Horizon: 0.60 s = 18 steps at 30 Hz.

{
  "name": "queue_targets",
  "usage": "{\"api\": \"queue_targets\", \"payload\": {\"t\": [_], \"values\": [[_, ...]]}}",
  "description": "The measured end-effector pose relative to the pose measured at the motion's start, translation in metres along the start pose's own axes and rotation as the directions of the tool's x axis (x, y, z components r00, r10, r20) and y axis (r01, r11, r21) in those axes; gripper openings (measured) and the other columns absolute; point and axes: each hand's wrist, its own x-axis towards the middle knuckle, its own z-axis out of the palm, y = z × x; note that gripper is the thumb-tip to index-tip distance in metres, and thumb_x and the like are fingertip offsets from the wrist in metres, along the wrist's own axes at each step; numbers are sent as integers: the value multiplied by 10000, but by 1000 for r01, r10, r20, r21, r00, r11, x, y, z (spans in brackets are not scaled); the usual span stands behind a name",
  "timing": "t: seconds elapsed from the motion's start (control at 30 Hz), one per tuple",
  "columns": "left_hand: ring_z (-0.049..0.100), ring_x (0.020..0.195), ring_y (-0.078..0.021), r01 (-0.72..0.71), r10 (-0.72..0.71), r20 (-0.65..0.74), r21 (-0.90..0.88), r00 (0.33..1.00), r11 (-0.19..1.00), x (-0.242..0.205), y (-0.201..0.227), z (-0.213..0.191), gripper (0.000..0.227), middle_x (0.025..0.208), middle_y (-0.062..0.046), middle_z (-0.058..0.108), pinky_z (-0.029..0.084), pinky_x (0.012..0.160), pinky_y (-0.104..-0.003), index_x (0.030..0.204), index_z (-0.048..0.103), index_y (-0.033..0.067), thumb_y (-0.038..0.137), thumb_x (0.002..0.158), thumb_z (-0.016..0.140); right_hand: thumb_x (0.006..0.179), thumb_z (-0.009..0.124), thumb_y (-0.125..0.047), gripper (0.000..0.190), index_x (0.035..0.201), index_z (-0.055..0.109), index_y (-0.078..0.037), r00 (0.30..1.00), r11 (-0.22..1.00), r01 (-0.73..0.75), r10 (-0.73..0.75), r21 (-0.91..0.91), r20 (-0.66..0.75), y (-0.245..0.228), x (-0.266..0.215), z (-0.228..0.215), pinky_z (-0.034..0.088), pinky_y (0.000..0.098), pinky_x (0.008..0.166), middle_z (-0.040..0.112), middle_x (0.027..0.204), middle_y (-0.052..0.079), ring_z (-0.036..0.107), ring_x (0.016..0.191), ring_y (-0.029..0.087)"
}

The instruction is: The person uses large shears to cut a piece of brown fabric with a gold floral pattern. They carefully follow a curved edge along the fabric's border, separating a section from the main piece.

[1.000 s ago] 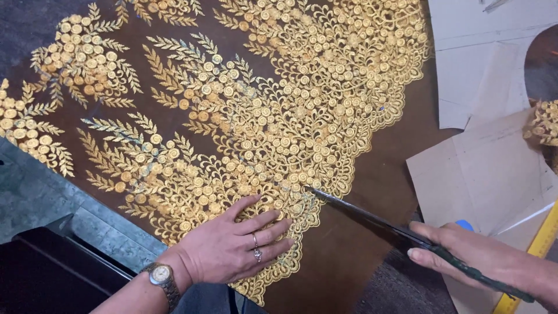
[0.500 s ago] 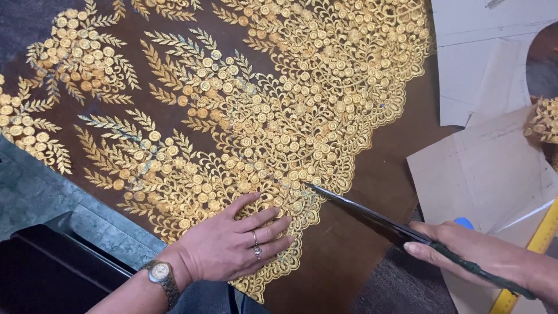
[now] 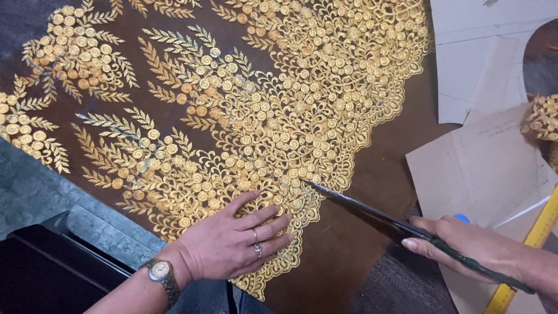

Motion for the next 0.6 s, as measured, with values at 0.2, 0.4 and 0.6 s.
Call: {"api": "queue_targets", "payload": {"t": [0.2,0.4,0.6], "values": [[536,1167,-289,-5,5,-15,3,1000,1000,0,0,0,371,1266,-108,556,354,1029,-571,1256,571,110,324,960,505,930,446,-577,354,858,605,-269,1000,1000,7,-7,-13,2,2,2,1,475,206,629,551,663,-87,543,627,70],[519,1180,-281,-5,4,23,44,1000,999,-1,-1,3,420,1293,-96,539,360,1028,-564,1284,554,137,377,943,499,928,463,-564,357,862,607,-244,1000,999,-27,27,32,10,-1,0,0,467,217,622,550,679,-63,553,631,76],[516,1183,-278,-7,6,25,39,1000,999,-2,-1,3,419,1298,-94,535,363,1023,-565,1284,556,141,377,943,501,936,457,-553,345,850,608,-256,1000,1000,1,-1,-3,-22,0,-1,0,459,223,594,543,636,-68,541,587,90]]}}
